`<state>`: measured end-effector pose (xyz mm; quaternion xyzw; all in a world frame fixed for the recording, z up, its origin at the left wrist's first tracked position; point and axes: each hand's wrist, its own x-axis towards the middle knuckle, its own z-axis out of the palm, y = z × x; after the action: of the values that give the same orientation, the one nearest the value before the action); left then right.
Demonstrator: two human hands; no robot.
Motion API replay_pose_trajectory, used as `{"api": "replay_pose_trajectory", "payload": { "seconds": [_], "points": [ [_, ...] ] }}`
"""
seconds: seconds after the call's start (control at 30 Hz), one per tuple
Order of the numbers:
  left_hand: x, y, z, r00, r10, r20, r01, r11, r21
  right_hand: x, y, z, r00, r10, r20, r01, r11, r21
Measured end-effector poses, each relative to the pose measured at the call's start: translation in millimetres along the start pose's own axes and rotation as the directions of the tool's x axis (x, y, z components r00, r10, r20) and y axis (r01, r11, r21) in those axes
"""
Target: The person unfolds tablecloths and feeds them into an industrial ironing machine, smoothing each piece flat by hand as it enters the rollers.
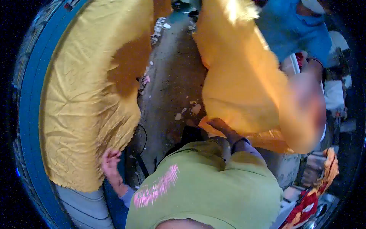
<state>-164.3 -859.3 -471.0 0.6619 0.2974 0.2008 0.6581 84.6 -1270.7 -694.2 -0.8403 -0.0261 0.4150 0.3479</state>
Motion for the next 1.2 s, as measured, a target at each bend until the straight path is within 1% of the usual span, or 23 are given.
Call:
{"api": "replay_pose_trajectory", "payload": {
  "seconds": [0.03, 0.07, 0.1, 0.17, 0.23, 0.3, 0.4, 0.47, 0.57, 0.63, 0.67, 0.7, 0.73, 0.83, 0.87, 0.9, 0.93, 0.97, 1.0, 1.03, 1.07, 1.13, 1.2],
  "points": [
    [6, -1, 33, 0.986, -0.107, 0.126, 0.114, 0.992, -0.054, -26, 41, -20, 0.990, 0.142, 0.010, -0.142, 0.989, 0.050],
    [11, 2, 65, 0.958, -0.138, 0.253, 0.129, 0.990, 0.054, -54, 75, -38, 0.972, 0.234, -0.032, -0.232, 0.972, 0.041],
    [9, 2, 94, 0.919, -0.136, 0.369, 0.104, 0.989, 0.105, -81, 108, -54, 0.941, 0.329, -0.081, -0.327, 0.944, 0.041],
    [43, 29, 99, 0.785, -0.150, 0.601, 0.038, 0.980, 0.196, -132, 116, -71, 0.856, 0.454, -0.248, -0.460, 0.887, 0.037],
    [48, 42, 132, 0.651, -0.128, 0.748, -0.075, 0.970, 0.231, -168, 117, -94, 0.768, 0.486, -0.418, -0.492, 0.865, 0.100],
    [45, 53, 161, 0.536, -0.123, 0.835, -0.152, 0.959, 0.239, -178, 97, -114, 0.701, 0.411, -0.582, -0.410, 0.901, 0.143],
    [42, 61, 205, 0.331, -0.057, 0.942, -0.260, 0.954, 0.149, -150, 2, -135, 0.652, 0.084, -0.753, -0.047, 0.996, 0.070],
    [34, 53, 230, 0.319, 0.048, 0.947, -0.358, 0.931, 0.073, -122, -80, -128, 0.624, -0.168, -0.763, 0.219, 0.975, -0.036],
    [31, 33, 252, 0.568, 0.208, 0.796, -0.445, 0.891, 0.085, -93, -198, -86, 0.546, -0.558, -0.624, 0.575, 0.792, -0.205],
    [39, 24, 262, 0.696, 0.247, 0.674, -0.392, 0.917, 0.068, -85, -257, -50, 0.450, -0.748, -0.488, 0.743, 0.617, -0.259],
    [45, 17, 264, 0.754, 0.262, 0.603, -0.366, 0.929, 0.054, -82, -280, -29, 0.406, -0.806, -0.430, 0.801, 0.541, -0.258],
    [48, 3, 257, 0.766, 0.114, 0.632, -0.192, 0.980, 0.056, -81, -302, -8, 0.361, -0.849, -0.386, 0.847, 0.472, -0.245],
    [40, -90, 233, 0.824, 0.135, 0.550, -0.100, 0.991, -0.093, -81, -318, 7, 0.334, -0.867, -0.371, 0.877, 0.430, -0.216],
    [61, -73, 201, 0.978, 0.153, 0.139, -0.120, 0.968, -0.220, -86, -356, 43, 0.371, -0.855, -0.363, 0.925, 0.373, 0.068],
    [65, -65, 190, 0.989, 0.148, -0.018, -0.148, 0.955, -0.256, -90, -359, 44, 0.475, -0.829, -0.296, 0.820, 0.295, 0.491],
    [67, -55, 178, 0.975, 0.131, -0.177, -0.179, 0.940, -0.291, -94, -358, 41, 0.632, -0.752, -0.187, 0.603, 0.326, 0.728],
    [68, -45, 168, 0.939, 0.107, -0.328, -0.218, 0.921, -0.324, -94, -354, 38, 0.744, -0.668, -0.029, 0.328, 0.326, 0.887],
    [66, -34, 164, 0.881, 0.078, -0.467, -0.267, 0.897, -0.353, -84, -349, 29, 0.772, -0.634, 0.051, 0.134, 0.241, 0.961],
    [56, -7, 164, 0.847, 0.272, -0.456, -0.319, 0.947, -0.026, -67, -342, 17, 0.788, -0.599, 0.141, -0.065, 0.147, 0.987],
    [38, -10, 156, 0.806, 0.303, -0.508, -0.360, 0.933, -0.016, -42, -331, 11, 0.784, -0.594, 0.178, -0.154, 0.090, 0.984],
    [20, -20, 146, 0.745, 0.391, -0.540, -0.374, 0.916, 0.147, -33, -326, 0, 0.766, -0.595, 0.243, -0.254, 0.067, 0.965],
    [-12, -29, 156, 0.754, 0.491, -0.436, -0.320, 0.854, 0.410, -23, -303, -24, 0.759, -0.559, 0.333, -0.361, 0.065, 0.930],
    [-37, -38, 186, 0.698, 0.507, -0.505, -0.209, 0.820, 0.533, 19, -253, -19, 0.684, -0.623, 0.380, -0.364, 0.160, 0.918]
  ]
}}
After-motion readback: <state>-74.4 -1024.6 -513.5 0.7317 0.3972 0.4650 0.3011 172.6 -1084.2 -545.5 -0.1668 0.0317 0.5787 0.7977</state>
